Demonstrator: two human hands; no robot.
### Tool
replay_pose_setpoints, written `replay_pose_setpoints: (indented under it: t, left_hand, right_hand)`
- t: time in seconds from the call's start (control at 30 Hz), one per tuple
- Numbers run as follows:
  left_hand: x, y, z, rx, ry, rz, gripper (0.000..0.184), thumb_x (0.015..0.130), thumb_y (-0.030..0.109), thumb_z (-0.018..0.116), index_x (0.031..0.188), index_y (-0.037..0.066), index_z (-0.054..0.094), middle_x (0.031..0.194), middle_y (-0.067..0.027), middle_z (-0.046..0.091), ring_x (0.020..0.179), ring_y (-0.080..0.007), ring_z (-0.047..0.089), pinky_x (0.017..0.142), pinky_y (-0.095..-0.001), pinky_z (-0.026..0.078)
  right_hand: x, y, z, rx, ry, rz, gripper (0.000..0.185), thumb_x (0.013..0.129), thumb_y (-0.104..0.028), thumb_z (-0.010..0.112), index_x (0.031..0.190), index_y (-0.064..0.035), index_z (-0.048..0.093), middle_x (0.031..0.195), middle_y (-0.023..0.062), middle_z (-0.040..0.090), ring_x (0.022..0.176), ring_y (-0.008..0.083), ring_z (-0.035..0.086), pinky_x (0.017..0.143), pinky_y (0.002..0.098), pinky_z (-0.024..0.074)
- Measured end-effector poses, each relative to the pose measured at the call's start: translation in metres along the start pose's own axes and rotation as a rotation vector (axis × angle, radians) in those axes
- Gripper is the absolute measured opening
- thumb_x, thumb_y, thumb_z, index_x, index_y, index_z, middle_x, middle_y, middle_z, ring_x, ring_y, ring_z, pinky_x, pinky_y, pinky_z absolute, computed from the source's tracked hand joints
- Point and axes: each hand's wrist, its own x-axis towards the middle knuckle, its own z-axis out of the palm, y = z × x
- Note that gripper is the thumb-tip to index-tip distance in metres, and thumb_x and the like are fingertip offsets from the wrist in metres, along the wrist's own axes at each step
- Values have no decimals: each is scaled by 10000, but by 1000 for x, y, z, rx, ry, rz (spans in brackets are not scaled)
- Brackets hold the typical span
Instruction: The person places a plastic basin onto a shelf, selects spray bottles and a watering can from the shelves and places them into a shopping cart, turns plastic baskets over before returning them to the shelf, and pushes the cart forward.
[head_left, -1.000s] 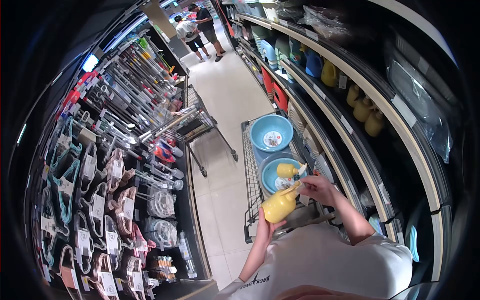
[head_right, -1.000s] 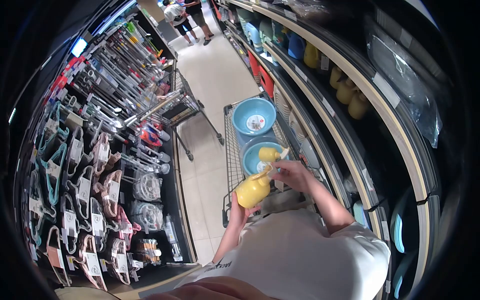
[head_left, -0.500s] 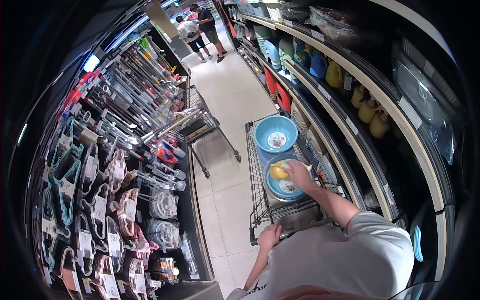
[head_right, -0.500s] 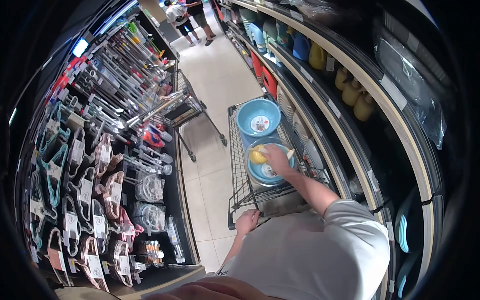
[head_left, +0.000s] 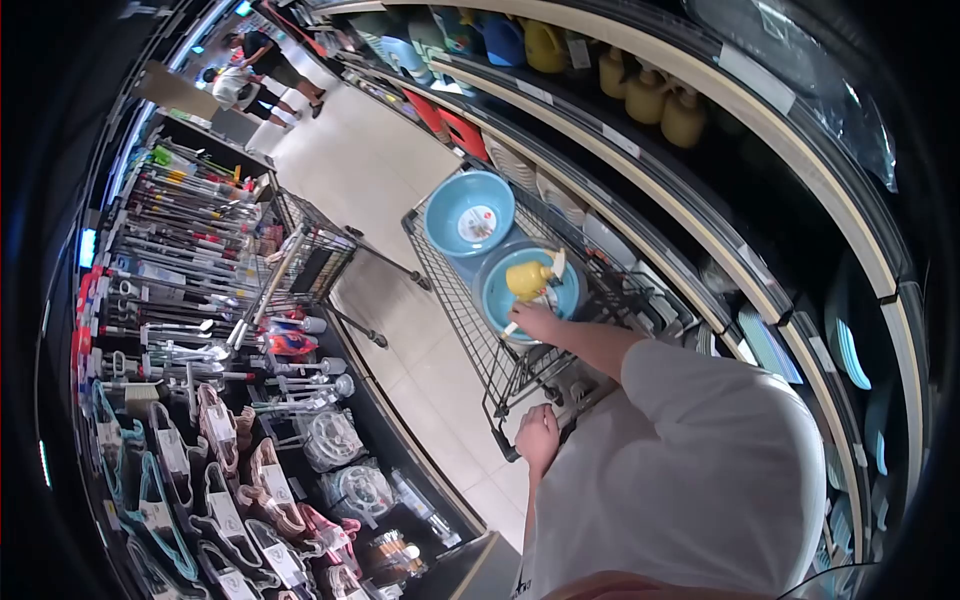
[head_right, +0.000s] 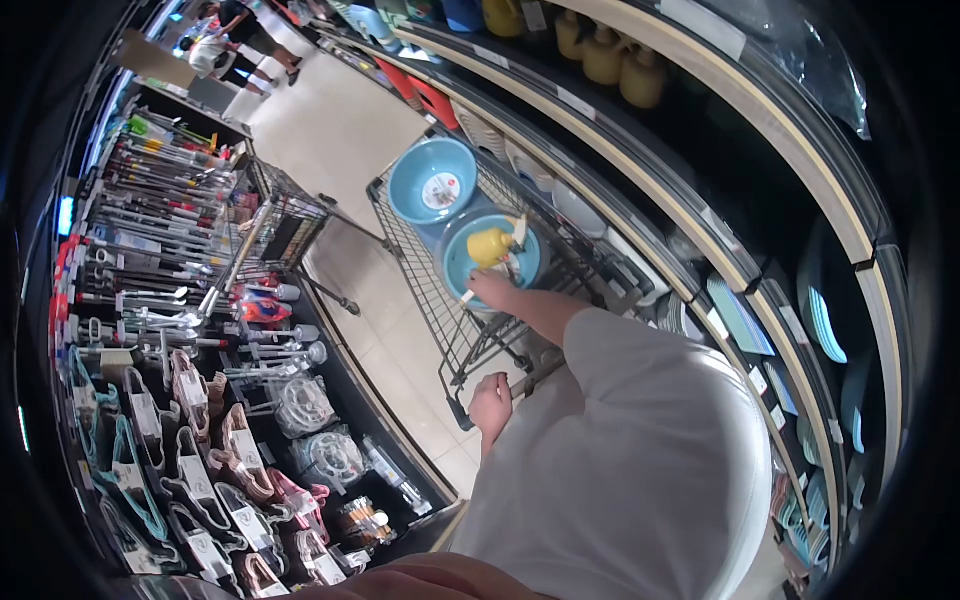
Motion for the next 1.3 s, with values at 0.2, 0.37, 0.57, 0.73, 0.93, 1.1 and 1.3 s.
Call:
replay_pose_setpoints:
  t: [0.2,0.37,0.57,0.73,0.93,1.1,1.3]
  left_hand:
    - [1,-4,7,10,36,35,242,1048,261,538,1005,138,742,953,-69,729,900,-307,698,735,-453,547]
    - [2,-11,18,38,68,40,244,1043,275,532,974,146,728,928,-67,720,884,-305,699,718,-451,547]
    - [3,-3,14,67,60,-12,244,1034,271,532,955,137,720,920,-69,718,882,-303,699,726,-452,547]
    - [3,5,10,74,76,-35,250,1032,271,533,949,129,722,912,-68,719,869,-300,701,724,-451,546]
    - [0,5,12,45,111,-37,242,1027,252,544,950,132,740,880,-70,727,834,-292,714,695,-440,544]
    - [0,3,19,53,126,-57,242,1024,250,546,951,142,750,871,-68,731,828,-289,720,688,-437,546]
    - [1,10,13,62,107,-102,272,1026,274,521,969,145,753,874,-88,742,801,-312,727,684,-451,554]
  right_hand:
    - [-2,2,-32,-59,97,-79,220,861,-91,652,1062,-119,739,1191,98,613,1194,297,609,935,422,569]
    - [-8,10,-28,-131,-160,47,261,847,-85,675,1077,-149,780,1256,82,604,1268,295,545,1001,414,553]
    - [-26,20,-54,-186,-149,146,257,894,-133,648,1123,-123,765,1288,145,612,1274,331,588,974,428,568]
    - [-31,56,-20,54,-164,307,267,936,-133,609,1178,-98,717,1296,184,624,1203,360,646,962,458,570]
    - [-46,53,-55,-119,-465,98,310,929,-95,612,1234,-97,666,1210,162,700,1149,365,692,949,495,574]
    - [-46,64,-58,113,-524,217,321,948,-102,602,1262,-92,665,1186,177,703,1141,386,681,954,499,554]
    - [-58,72,-97,472,-164,136,210,962,-144,632,1126,-65,736,1123,207,709,1054,403,683,925,478,544]
